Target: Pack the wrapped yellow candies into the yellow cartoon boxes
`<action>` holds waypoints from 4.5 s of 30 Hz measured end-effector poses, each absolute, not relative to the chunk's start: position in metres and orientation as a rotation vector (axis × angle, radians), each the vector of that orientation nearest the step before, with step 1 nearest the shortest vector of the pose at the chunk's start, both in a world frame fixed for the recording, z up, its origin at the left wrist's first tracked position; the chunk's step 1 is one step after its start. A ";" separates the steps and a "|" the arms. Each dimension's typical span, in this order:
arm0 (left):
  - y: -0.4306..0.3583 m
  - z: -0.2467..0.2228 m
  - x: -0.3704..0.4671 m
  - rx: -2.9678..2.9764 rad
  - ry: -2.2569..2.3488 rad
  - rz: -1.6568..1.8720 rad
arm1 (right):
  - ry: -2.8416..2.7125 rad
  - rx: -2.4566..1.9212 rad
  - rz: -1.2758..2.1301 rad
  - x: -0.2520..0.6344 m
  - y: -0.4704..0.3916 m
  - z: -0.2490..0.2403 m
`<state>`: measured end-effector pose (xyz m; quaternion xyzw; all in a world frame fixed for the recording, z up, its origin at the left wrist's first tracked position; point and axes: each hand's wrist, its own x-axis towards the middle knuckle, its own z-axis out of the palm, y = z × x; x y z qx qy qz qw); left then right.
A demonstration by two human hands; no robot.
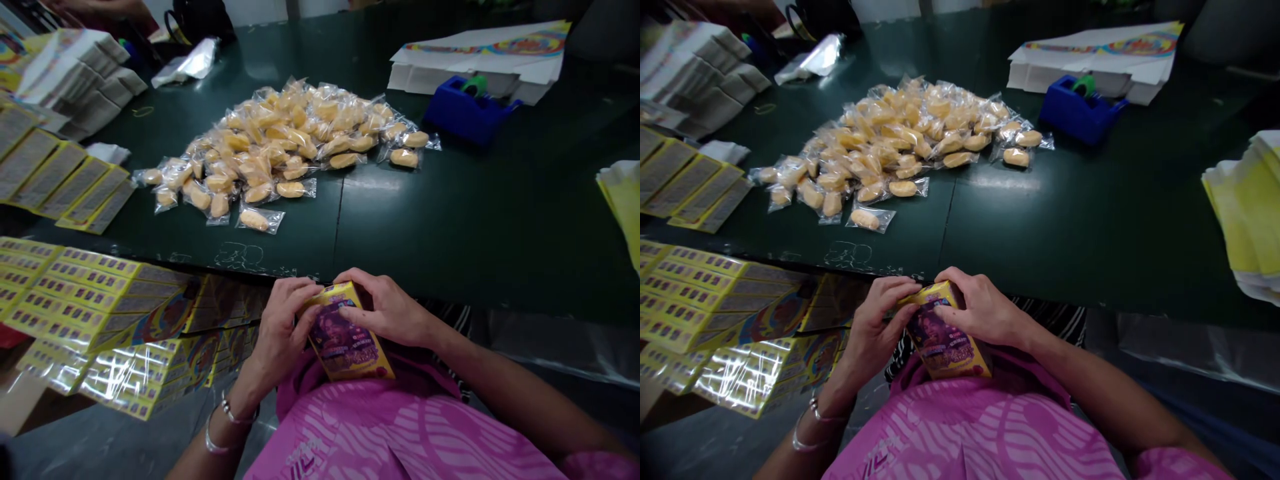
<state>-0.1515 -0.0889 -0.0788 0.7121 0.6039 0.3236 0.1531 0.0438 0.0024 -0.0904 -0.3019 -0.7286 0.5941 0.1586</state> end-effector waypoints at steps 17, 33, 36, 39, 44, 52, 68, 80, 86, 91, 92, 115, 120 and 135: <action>-0.095 -0.064 -0.148 1.918 1.633 1.017 | -2.069 -0.812 1.733 0.042 0.001 -0.091; -0.078 -0.031 -0.156 1.433 1.650 0.878 | -1.970 -0.752 1.812 0.043 -0.001 -0.097; -0.071 -0.031 -0.157 1.415 1.654 0.798 | -1.941 -0.767 1.857 0.043 -0.002 -0.099; -0.071 -0.033 -0.154 1.722 1.751 0.726 | -1.887 -0.778 1.917 0.042 -0.003 -0.101; -0.072 -0.035 -0.149 2.156 1.738 0.668 | -1.802 -0.764 1.908 0.042 -0.003 -0.101; -0.068 -0.034 -0.146 2.231 1.684 0.609 | -1.774 -0.807 1.805 0.038 -0.008 -0.100; -0.056 -0.046 -0.156 1.370 1.544 0.724 | -1.750 -0.906 1.728 0.031 -0.016 -0.099; -0.062 -0.033 -0.154 1.175 1.436 0.696 | -1.657 -0.720 1.979 0.038 -0.006 -0.110; -0.068 -0.044 -0.142 1.747 1.692 0.710 | -1.611 -0.758 1.928 0.032 -0.008 -0.111; -0.071 -0.049 -0.139 1.959 1.719 0.731 | -1.603 -0.864 1.859 0.027 -0.013 -0.115; -0.071 -0.050 -0.139 1.937 1.714 0.751 | -1.601 -0.858 1.846 0.027 -0.014 -0.116; -0.076 -0.055 -0.140 1.430 1.670 0.729 | -1.666 -0.778 1.855 0.027 -0.013 -0.114; -0.085 -0.058 -0.136 1.752 1.731 0.738 | -1.635 -0.822 1.806 0.022 -0.015 -0.116; -0.090 -0.066 -0.129 1.951 1.786 0.865 | -1.659 -0.825 1.800 0.022 -0.016 -0.115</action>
